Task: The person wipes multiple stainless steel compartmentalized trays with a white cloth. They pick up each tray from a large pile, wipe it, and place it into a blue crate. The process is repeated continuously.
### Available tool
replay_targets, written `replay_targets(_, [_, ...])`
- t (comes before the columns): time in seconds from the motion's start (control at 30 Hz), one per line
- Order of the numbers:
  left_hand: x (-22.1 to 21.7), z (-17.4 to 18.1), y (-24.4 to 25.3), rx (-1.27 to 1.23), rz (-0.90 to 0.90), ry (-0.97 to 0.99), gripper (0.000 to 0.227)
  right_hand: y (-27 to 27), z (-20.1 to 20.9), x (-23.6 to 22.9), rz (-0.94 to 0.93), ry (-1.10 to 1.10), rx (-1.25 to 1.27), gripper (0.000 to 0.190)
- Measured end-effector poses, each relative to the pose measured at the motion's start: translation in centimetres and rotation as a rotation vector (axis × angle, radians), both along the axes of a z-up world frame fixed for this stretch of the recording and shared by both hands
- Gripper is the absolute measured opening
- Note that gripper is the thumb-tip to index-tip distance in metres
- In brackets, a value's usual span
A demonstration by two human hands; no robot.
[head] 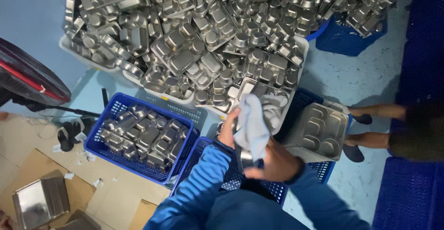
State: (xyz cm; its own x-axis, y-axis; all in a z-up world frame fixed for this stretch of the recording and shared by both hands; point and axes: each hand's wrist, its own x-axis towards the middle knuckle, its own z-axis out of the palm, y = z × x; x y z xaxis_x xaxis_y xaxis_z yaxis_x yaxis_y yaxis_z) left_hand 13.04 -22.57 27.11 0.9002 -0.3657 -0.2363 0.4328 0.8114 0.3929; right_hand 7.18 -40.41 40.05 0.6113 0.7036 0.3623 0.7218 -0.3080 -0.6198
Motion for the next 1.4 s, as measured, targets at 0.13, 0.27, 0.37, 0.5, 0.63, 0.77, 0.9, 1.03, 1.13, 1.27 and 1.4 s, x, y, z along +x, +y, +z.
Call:
replay_targets(0.13, [0.7, -0.2, 1.2, 0.097, -0.075, -0.405, 0.069, -0.5, 6.5, 2.4, 0.007, -0.34, -0.3, 0.081])
replay_targets(0.27, [0.4, 0.9, 0.3, -0.127, -0.187, -0.409, 0.075, 1.6, 5.3, 5.1, -0.024, -0.459, -0.164, 0.076])
replay_targets(0.37, [1.5, 2.6, 0.6, -0.173, -0.18, -0.401, 0.08, 3.4, 2.5, 5.3, -0.248, -0.398, 0.053, 0.08])
replay_targets(0.5, [1.7, 4.7, 1.7, -0.026, -0.123, -0.362, 0.087, 4.7, -0.1, 4.0, -0.461, 0.006, 0.23, 0.093])
replay_targets(0.63, [1.4, 4.7, 4.8, 0.368, -0.122, -0.992, 0.093, 4.8, -2.3, 2.9, -0.465, 0.316, 0.422, 0.1])
replay_targets(0.77, [1.8, 2.2, 5.0, 0.3, -0.236, -0.77, 0.091, 2.7, -3.4, 3.0, -0.437, 0.814, 0.744, 0.08])
replay_targets(0.9, [3.2, 0.3, 3.6, 0.018, -0.223, -0.41, 0.084, 0.4, 0.0, 2.0, -0.557, 0.871, 0.715, 0.065])
replay_targets(1.03, [2.7, 1.5, 2.9, -0.055, -0.293, -0.389, 0.092, -0.8, 7.2, -1.4, -0.441, 0.255, 0.069, 0.085])
replay_targets(1.13, [1.0, 4.9, 2.4, -0.139, -0.352, -0.52, 0.104, 1.1, 10.3, -0.9, -0.308, -0.217, -0.321, 0.083])
replay_targets(1.27, [-0.2, 9.0, 1.6, -0.248, -0.332, -0.621, 0.118, 3.1, 10.9, 1.4, -0.142, -0.501, -0.31, 0.083])
replay_targets(1.4, [-1.2, 11.7, 2.6, -0.011, -0.378, -0.679, 0.119, 4.7, 8.8, 1.2, -0.425, -0.328, -0.053, 0.078])
